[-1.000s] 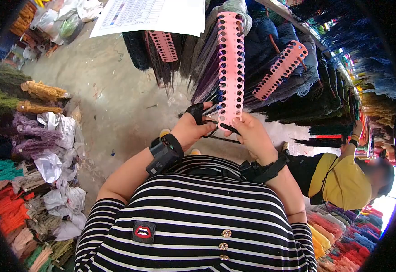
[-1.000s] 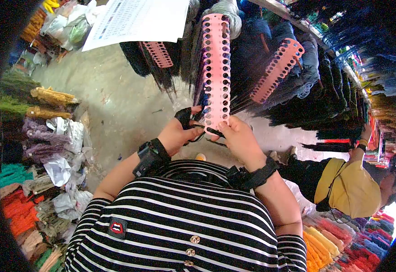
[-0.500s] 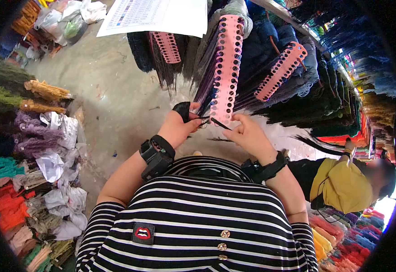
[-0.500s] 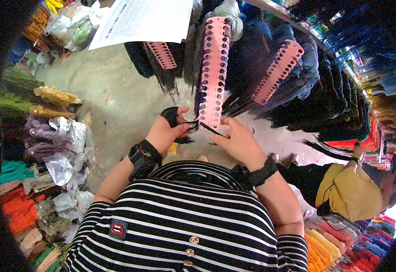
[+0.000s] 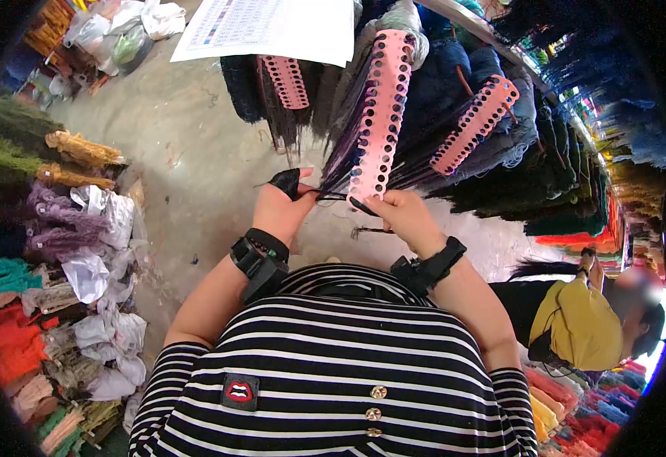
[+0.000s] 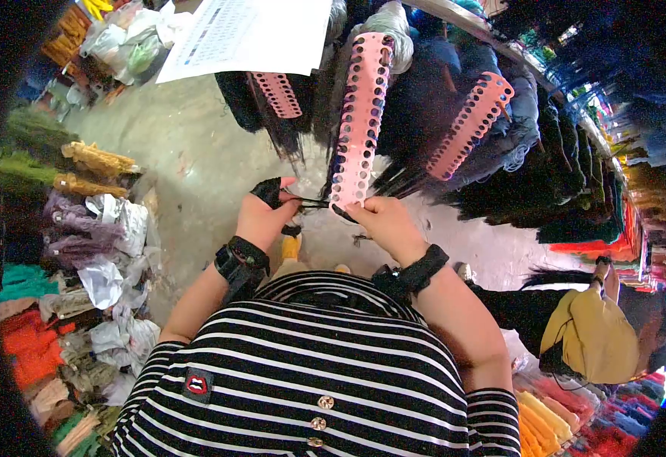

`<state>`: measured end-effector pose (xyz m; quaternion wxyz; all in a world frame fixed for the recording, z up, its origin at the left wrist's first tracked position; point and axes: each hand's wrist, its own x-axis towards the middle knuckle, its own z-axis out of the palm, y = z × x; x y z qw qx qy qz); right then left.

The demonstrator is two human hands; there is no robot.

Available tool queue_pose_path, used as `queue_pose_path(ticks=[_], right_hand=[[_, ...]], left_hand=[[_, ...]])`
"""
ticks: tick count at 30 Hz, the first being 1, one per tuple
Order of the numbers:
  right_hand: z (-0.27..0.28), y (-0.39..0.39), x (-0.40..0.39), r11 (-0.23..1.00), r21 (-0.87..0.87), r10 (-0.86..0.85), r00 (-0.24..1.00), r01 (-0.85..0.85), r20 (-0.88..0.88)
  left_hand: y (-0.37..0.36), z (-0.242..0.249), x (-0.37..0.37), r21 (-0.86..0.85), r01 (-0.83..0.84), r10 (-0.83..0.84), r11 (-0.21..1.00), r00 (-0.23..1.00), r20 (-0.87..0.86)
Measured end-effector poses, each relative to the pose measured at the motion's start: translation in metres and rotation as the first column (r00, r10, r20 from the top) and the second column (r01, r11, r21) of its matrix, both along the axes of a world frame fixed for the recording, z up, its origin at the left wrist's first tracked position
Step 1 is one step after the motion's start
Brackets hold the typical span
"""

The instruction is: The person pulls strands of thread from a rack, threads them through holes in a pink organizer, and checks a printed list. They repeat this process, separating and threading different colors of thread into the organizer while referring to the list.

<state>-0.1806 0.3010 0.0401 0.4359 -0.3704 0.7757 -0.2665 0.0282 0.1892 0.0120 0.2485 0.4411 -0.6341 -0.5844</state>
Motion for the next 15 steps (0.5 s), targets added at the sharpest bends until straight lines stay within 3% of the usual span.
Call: queue_pose_path(ticks=[3,9,12,15], right_hand=[[0.003,0.000,0.002,1.000,0.008,-0.027,0.996,0.026,0.089],[-0.002,0.000,0.000,1.000,-0.009,-0.025,0.987,0.027,0.156],[0.001,0.000,0.000,1.000,-0.002,-0.012,0.982,0.013,0.188],[0.002,0.000,-0.002,0.999,0.035,-0.022,0.976,0.015,0.219]], left_hand=[[-0.003,-0.004,0.005,-0.038,0.000,0.000,0.999,1.000,0.014],[-0.005,0.007,0.022,0.391,-0.044,0.145,0.919,0.962,-0.232],[-0.013,0.005,0.031,0.584,0.242,0.116,0.775,0.853,-0.508],[-0.011,0.012,0.026,0.652,0.350,0.131,0.673,0.811,-0.571]])
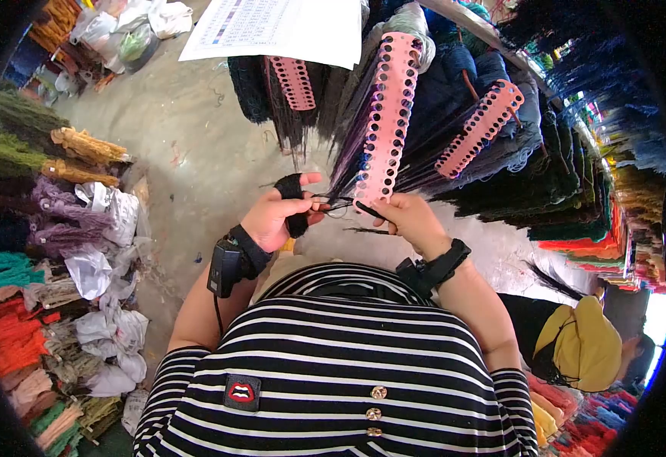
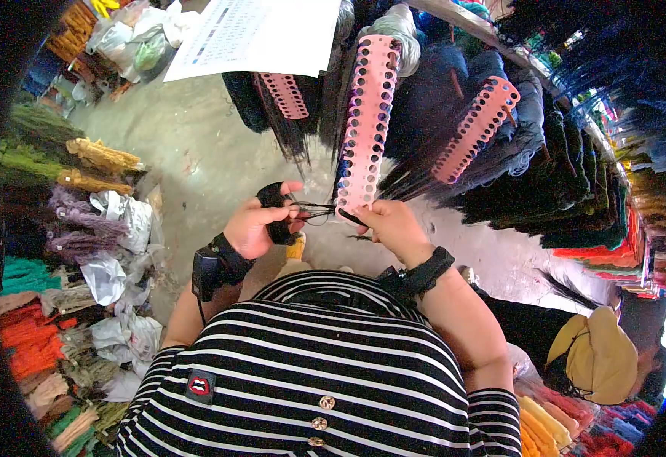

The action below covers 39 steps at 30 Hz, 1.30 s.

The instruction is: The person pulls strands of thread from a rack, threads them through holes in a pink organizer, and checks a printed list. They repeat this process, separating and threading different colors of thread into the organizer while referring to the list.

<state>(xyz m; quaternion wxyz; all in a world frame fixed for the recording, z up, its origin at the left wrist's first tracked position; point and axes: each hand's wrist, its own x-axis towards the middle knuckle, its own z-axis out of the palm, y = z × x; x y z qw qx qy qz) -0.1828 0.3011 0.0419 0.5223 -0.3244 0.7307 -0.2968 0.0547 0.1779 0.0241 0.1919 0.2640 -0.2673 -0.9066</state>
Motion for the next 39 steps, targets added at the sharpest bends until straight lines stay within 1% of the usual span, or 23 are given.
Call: queue_pose_path(ticks=[1,3,4,6,9,10,12,13,15,16,17,18,19,21,22,25,28,31,34,37,39], right_hand=[[0.000,0.001,-0.001,1.000,-0.004,-0.002,1.000,0.002,-0.001],[0.002,0.003,-0.002,1.000,-0.012,-0.009,1.000,0.009,-0.003],[0.004,0.004,-0.002,1.000,0.000,0.016,0.999,-0.016,-0.028],[0.012,0.006,-0.003,0.998,0.024,0.065,0.995,-0.063,-0.078],[0.007,0.018,-0.008,0.989,-0.097,0.098,0.989,-0.109,-0.110],[0.008,0.019,-0.008,0.986,-0.101,0.118,0.982,-0.134,-0.147],[0.013,0.021,-0.009,0.977,-0.106,0.156,0.963,-0.183,-0.221],[0.019,0.021,-0.009,0.978,-0.067,0.171,0.938,-0.200,-0.301],[0.031,0.021,-0.007,0.974,0.015,0.207,0.868,-0.224,-0.452],[0.031,0.023,-0.009,0.971,-0.022,0.195,0.840,-0.238,-0.507],[0.031,0.028,-0.014,0.965,-0.057,0.181,0.809,-0.255,-0.559],[0.033,0.032,-0.017,0.958,-0.089,0.164,0.775,-0.273,-0.610],[0.038,0.036,-0.020,0.963,-0.096,0.156,0.807,-0.253,-0.569],[0.050,0.041,-0.025,0.971,-0.106,0.139,0.864,-0.215,-0.483],[0.047,0.044,-0.030,0.961,-0.147,0.130,0.856,-0.232,-0.500],[0.042,0.047,-0.037,0.975,-0.141,0.088,0.887,-0.169,-0.454],[0.034,0.046,-0.035,0.965,-0.187,0.063,0.850,-0.186,-0.523],[0.045,0.044,-0.023,0.995,-0.100,-0.009,0.947,-0.024,-0.321],[0.074,0.041,-0.004,0.999,-0.027,-0.020,0.999,0.019,-0.038],[0.060,0.038,-0.007,0.996,-0.075,0.037,0.999,-0.039,-0.027],[0.062,0.035,-0.009,0.999,-0.044,0.030,0.998,-0.033,-0.053]], left_hand=[[0.000,0.000,-0.002,0.037,0.028,-0.027,0.999,0.999,-0.027],[0.003,0.001,-0.005,0.027,0.009,-0.006,1.000,0.994,-0.105],[0.004,0.001,-0.006,0.023,-0.001,0.004,1.000,0.990,-0.143],[0.006,0.002,-0.007,0.018,-0.014,0.016,1.000,0.990,-0.139],[0.001,-0.005,-0.004,0.049,0.008,-0.001,0.999,0.989,-0.147],[-0.001,-0.008,-0.004,0.066,0.024,-0.014,0.998,0.988,-0.153],[0.001,-0.014,-0.007,-0.021,0.006,-0.009,1.000,0.993,-0.118],[0.001,-0.017,-0.008,-0.067,-0.003,-0.003,0.998,0.995,-0.101],[0.000,-0.022,-0.005,-0.221,0.029,-0.028,0.975,1.000,0.011],[0.000,-0.023,-0.004,-0.295,0.052,-0.033,0.954,0.997,0.068],[0.001,-0.022,-0.003,-0.250,0.053,-0.028,0.967,0.994,0.103],[0.004,-0.011,-0.003,-0.203,0.052,-0.024,0.978,0.990,0.138],[0.005,-0.005,-0.002,-0.156,0.048,-0.021,0.987,0.985,0.172],[0.008,-0.007,-0.005,-0.157,0.053,-0.027,0.986,0.986,0.162],[0.009,-0.008,-0.007,-0.158,0.055,-0.030,0.986,0.987,0.157],[0.010,-0.014,-0.012,-0.032,0.000,0.000,0.999,1.000,-0.005],[0.011,-0.020,-0.018,0.044,-0.062,0.068,0.997,0.987,-0.146],[0.017,-0.013,-0.022,0.030,-0.044,0.050,0.999,0.961,-0.274],[0.026,0.010,-0.029,-0.019,-0.016,0.010,1.000,0.960,-0.279],[0.025,0.009,-0.030,-0.074,0.046,-0.059,0.996,0.982,-0.182],[0.027,0.005,-0.034,-0.074,0.005,-0.024,0.997,0.966,-0.256]])
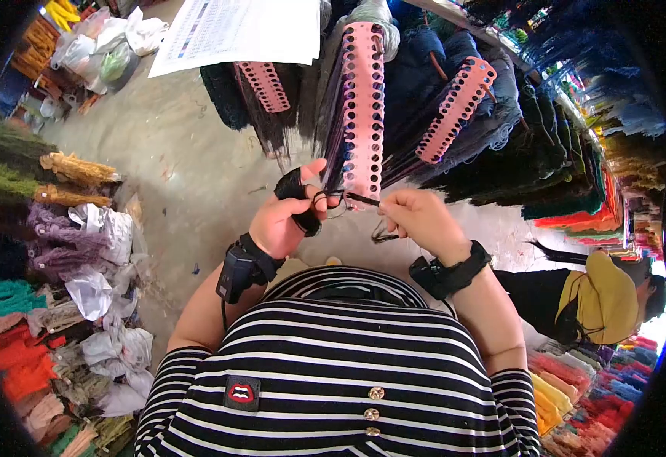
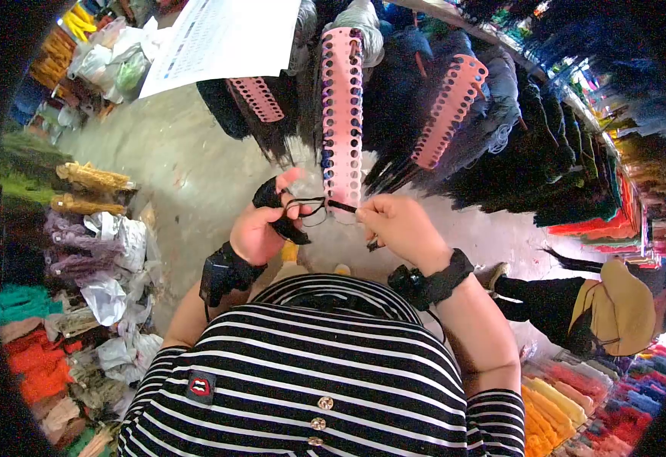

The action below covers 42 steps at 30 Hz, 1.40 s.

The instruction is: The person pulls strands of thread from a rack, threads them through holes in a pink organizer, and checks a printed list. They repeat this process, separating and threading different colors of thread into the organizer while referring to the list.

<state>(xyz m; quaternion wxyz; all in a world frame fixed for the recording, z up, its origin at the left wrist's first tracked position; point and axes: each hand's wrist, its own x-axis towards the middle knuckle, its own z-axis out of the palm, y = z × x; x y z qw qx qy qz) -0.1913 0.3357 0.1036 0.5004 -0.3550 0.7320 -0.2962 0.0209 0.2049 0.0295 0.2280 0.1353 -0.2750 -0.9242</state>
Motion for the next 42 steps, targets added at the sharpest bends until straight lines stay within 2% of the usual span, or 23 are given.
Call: queue_pose_path(ticks=[1,4,7,10,11,14,19,21,22,24,25,28,30,32,35,37,38,39,40,42], right_hand=[[0.000,-0.001,0.000,1.000,0.017,-0.002,1.000,0.002,-0.012],[-0.013,0.003,0.000,0.999,-0.017,0.033,0.999,-0.032,0.041],[-0.025,0.003,-0.003,0.989,-0.091,0.097,0.978,-0.116,-0.183],[-0.024,0.003,-0.009,0.992,-0.091,0.046,0.916,-0.089,-0.398],[-0.023,0.003,-0.011,0.992,-0.089,0.050,0.924,-0.090,-0.379],[-0.020,0.001,-0.014,0.992,-0.087,0.058,0.939,-0.093,-0.339],[-0.032,0.000,-0.018,0.989,-0.121,0.042,0.941,-0.087,-0.335],[-0.032,-0.001,-0.016,0.995,-0.083,0.028,0.967,-0.051,-0.251],[-0.030,-0.002,-0.015,0.998,-0.063,0.018,0.978,-0.032,-0.210],[-0.026,-0.004,-0.012,0.999,-0.027,0.018,1.000,-0.019,-0.014],[-0.024,-0.005,-0.010,1.000,-0.008,0.014,0.996,-0.014,0.083],[-0.015,-0.008,-0.007,1.000,0.031,-0.011,0.968,0.003,0.250],[-0.009,-0.012,-0.004,0.999,0.011,-0.033,0.946,0.031,0.321],[-0.009,-0.014,-0.002,1.000,-0.025,-0.006,0.931,0.016,0.365],[-0.012,-0.011,-0.001,0.995,-0.084,0.080,0.920,-0.051,0.385],[-0.006,-0.008,0.000,0.993,-0.093,0.102,0.913,-0.071,0.395],[-0.007,-0.007,-0.003,0.997,-0.059,0.064,0.981,-0.054,0.183],[-0.010,-0.005,-0.007,0.999,-0.029,0.030,0.999,-0.031,-0.040],[-0.015,-0.004,-0.011,1.000,-0.004,0.002,0.965,-0.003,-0.262],[-0.043,-0.007,-0.012,0.959,-0.284,-0.119,0.917,0.006,-0.382]], left_hand=[[0.001,-0.001,-0.001,0.002,-0.020,0.020,1.000,0.999,-0.036],[-0.009,0.010,0.009,-0.014,0.104,-0.104,0.994,0.995,0.002],[-0.013,0.003,0.008,0.022,-0.041,0.041,0.999,0.998,-0.040],[-0.023,0.000,0.022,0.162,-0.107,0.114,0.981,0.993,-0.030],[-0.030,-0.009,0.029,0.204,-0.081,0.098,0.976,0.992,-0.075],[-0.029,-0.005,0.031,0.284,-0.080,0.099,0.955,0.994,-0.054],[-0.024,0.004,0.026,0.274,-0.114,0.125,0.955,0.992,-0.023],[-0.020,0.009,0.024,0.271,-0.112,0.122,0.956,0.992,-0.022],[-0.020,0.006,0.024,0.232,-0.119,0.121,0.965,0.993,0.005],[-0.019,0.003,0.021,0.154,-0.126,0.118,0.980,0.991,0.059],[-0.014,0.009,0.016,0.140,-0.172,0.150,0.975,0.977,0.154],[-0.006,0.013,0.004,-0.019,-0.044,0.048,0.999,0.972,0.231],[0.003,0.019,-0.010,-0.164,0.050,0.000,0.985,0.956,0.295],[0.009,0.020,-0.020,-0.223,0.129,-0.053,0.966,0.947,0.316],[0.022,0.016,-0.042,-0.329,0.112,-0.029,0.937,0.968,0.248],[0.017,0.013,-0.041,-0.506,0.228,-0.066,0.832,0.946,0.319],[0.014,0.011,-0.040,-0.582,0.286,-0.078,0.761,0.931,0.356],[0.014,0.007,-0.041,-0.579,0.258,-0.045,0.774,0.934,0.356],[0.014,0.005,-0.040,-0.511,0.233,-0.064,0.827,0.943,0.328],[0.013,0.006,-0.036,-0.361,0.186,-0.090,0.914,0.960,0.266]])
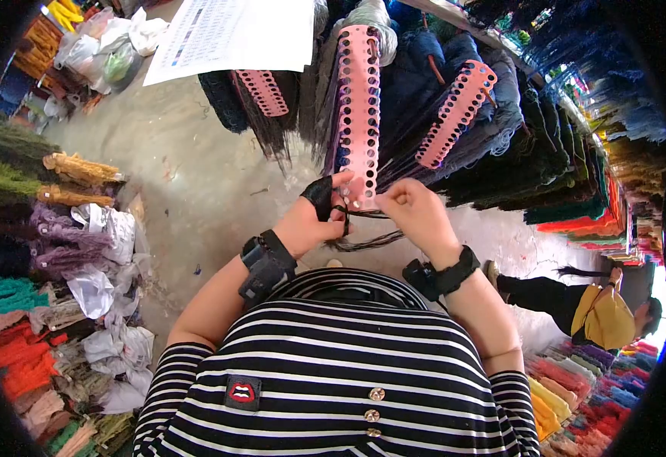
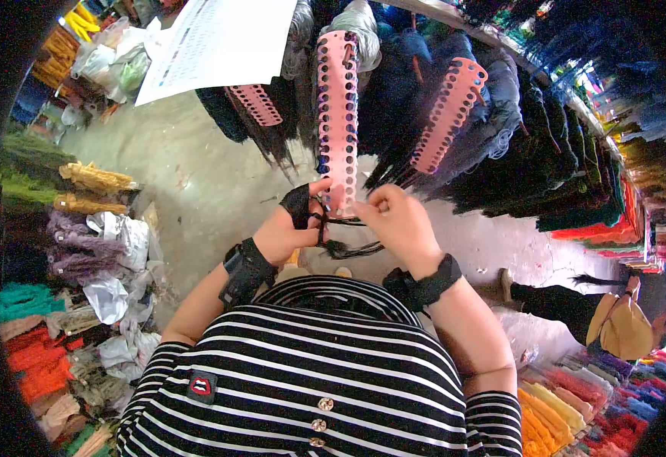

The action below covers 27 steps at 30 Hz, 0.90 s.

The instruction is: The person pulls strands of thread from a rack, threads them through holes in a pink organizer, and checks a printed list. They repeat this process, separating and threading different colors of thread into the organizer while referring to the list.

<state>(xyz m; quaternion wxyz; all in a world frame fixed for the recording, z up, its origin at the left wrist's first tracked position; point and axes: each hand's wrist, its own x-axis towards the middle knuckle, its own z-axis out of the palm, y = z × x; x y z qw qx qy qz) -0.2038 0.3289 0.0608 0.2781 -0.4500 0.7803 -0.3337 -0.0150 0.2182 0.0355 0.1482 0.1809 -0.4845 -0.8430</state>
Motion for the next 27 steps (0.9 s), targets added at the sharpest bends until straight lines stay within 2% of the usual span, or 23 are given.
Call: queue_pose_path(ticks=[1,4,5,8,9,10,11,12,13,15,18,19,22,24,25,27], right_hand=[[-0.007,-0.003,0.003,0.990,-0.141,-0.021,0.997,0.011,-0.069],[-0.004,-0.020,0.007,0.988,0.139,0.002,0.919,-0.062,0.395],[-0.002,-0.021,0.005,0.982,0.177,-0.012,0.923,-0.061,0.385],[-0.015,-0.019,-0.004,0.985,0.169,-0.058,0.909,-0.014,0.413],[-0.007,-0.019,-0.006,0.967,0.252,-0.048,0.936,-0.045,0.350],[-0.005,-0.018,-0.006,0.964,0.262,-0.057,0.932,-0.041,0.357],[-0.004,-0.018,-0.006,0.961,0.273,-0.066,0.930,-0.039,0.363],[-0.003,-0.019,-0.006,0.958,0.284,-0.071,0.927,-0.039,0.368],[-0.007,-0.020,-0.007,0.963,0.260,-0.042,0.920,-0.065,0.390],[-0.016,-0.022,-0.008,0.971,0.208,0.018,0.902,-0.119,0.432],[-0.010,-0.023,0.003,0.979,0.155,0.042,0.880,-0.130,0.473],[-0.011,-0.023,0.002,0.982,0.156,0.019,0.882,-0.104,0.471],[-0.021,-0.023,-0.007,0.989,0.140,-0.020,0.883,-0.052,0.469],[-0.026,-0.021,-0.018,0.993,0.112,-0.024,0.881,-0.033,0.473],[-0.018,-0.020,-0.016,0.983,0.167,-0.007,0.904,-0.071,0.427],[-0.004,-0.024,-0.009,0.982,0.179,-0.024,0.892,-0.064,0.451]], left_hand=[[0.000,0.000,0.001,0.050,-0.004,0.005,0.999,1.000,-0.009],[-0.002,-0.003,0.008,-0.244,-0.104,0.120,0.964,0.992,0.049],[-0.004,-0.005,0.010,-0.407,-0.185,0.276,0.894,0.944,0.178],[-0.025,-0.025,0.032,-0.625,-0.391,0.624,0.675,0.755,0.202],[-0.027,-0.020,0.038,-0.390,-0.474,0.591,0.789,0.761,0.270],[-0.028,-0.017,0.045,-0.126,-0.531,0.541,0.838,0.776,0.326],[-0.033,-0.026,0.060,0.275,-0.480,0.439,0.833,0.876,0.199],[-0.033,-0.029,0.068,0.446,-0.477,0.454,0.757,0.875,0.165],[-0.036,-0.037,0.080,0.518,-0.426,0.437,0.742,0.893,0.108],[-0.037,-0.036,0.098,0.600,-0.337,0.413,0.725,0.911,0.013],[-0.043,-0.038,0.119,0.703,-0.264,0.479,0.660,0.869,-0.123],[-0.054,-0.045,0.128,0.782,-0.209,0.505,0.587,0.850,-0.152],[-0.072,-0.049,0.165,0.804,-0.364,0.721,0.470,0.683,-0.112],[-0.091,-0.061,0.210,0.856,-0.319,0.773,0.406,0.620,-0.136],[-0.103,-0.080,0.234,0.767,-0.400,0.731,0.501,0.670,-0.129],[-0.101,-0.075,0.240,0.696,-0.569,0.761,0.439,0.647,0.048]])
